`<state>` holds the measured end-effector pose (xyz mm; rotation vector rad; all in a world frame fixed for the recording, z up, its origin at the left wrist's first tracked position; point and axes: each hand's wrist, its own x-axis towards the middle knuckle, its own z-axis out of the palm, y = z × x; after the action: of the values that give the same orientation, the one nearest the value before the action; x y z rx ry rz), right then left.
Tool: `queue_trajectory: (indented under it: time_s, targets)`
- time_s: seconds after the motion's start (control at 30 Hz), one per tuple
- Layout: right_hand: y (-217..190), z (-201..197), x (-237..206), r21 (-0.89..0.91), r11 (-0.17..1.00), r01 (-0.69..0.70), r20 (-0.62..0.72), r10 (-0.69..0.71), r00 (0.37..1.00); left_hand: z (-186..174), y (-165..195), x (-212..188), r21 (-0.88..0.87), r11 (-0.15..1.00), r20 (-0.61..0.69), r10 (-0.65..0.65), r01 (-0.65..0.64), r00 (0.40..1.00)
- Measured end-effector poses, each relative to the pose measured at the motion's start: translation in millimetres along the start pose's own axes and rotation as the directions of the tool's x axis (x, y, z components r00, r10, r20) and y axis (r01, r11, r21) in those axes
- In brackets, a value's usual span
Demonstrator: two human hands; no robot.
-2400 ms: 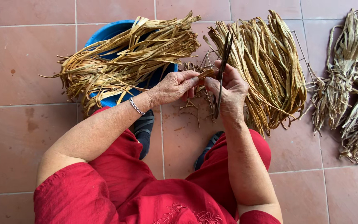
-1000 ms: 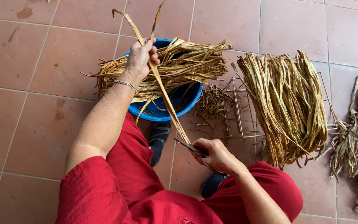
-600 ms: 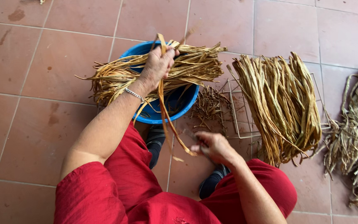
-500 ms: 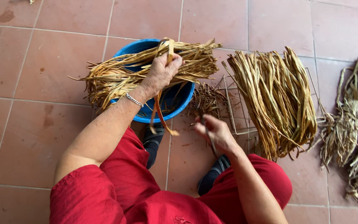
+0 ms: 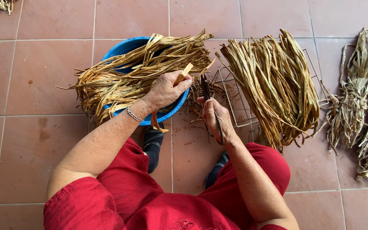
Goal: The person sits on a tiled floor and uses shears to trim dried plant strips. They pick up strips from a blue basin, cut them, and place the trimmed pieces onto a wire rack.
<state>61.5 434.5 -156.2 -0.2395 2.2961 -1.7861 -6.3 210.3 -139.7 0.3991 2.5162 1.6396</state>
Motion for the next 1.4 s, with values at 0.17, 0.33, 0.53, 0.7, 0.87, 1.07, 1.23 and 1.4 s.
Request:
queue_trajectory:
  time_s: [0.17,0.33,0.53,0.7,0.87,1.07,1.23,1.4]
  targets:
    - [-1.5,-3.5,-2.4,-0.082,0.996,-0.031,0.011,0.032,0.999,-6.2,0.2,0.4,-0.007,1.0,0.002,0.017,-0.017,1.0]
    - [0.2,-4.7,-3.1,-0.145,0.989,0.015,0.02,-0.012,1.0,-7.1,-1.6,-0.1,-0.027,0.999,0.045,-0.036,0.037,0.998]
    - [4.8,-0.4,-3.3,-0.124,0.99,-0.071,-0.033,0.067,0.997,-10.5,0.7,2.6,0.01,1.0,0.054,-0.01,0.01,0.998]
    - [16.0,-4.3,0.7,-0.112,0.986,-0.126,-0.074,0.118,0.99,-18.7,2.6,8.1,-0.326,0.934,0.059,-0.134,0.146,0.989]
    - [29.2,11.2,9.8,0.24,0.944,-0.227,0.121,0.203,0.972,-21.8,6.0,8.0,-0.4,0.908,0.051,-0.113,0.124,0.992]
    - [35.8,4.4,11.4,0.498,0.853,-0.156,0.14,0.099,0.985,-31.4,16.5,-3.2,-0.501,0.84,0.195,-0.126,0.209,0.973]
    - [35.9,-2.8,14.3,0.487,0.85,-0.202,0.136,0.154,0.979,-35.0,24.0,-8.4,-0.506,0.823,0.259,-0.14,0.258,0.956]
    - [34.6,5.3,2.7,0.488,0.863,-0.132,0.14,0.072,0.987,-36.8,25.2,-8.6,-0.513,0.816,0.237,-0.164,0.267,0.958]
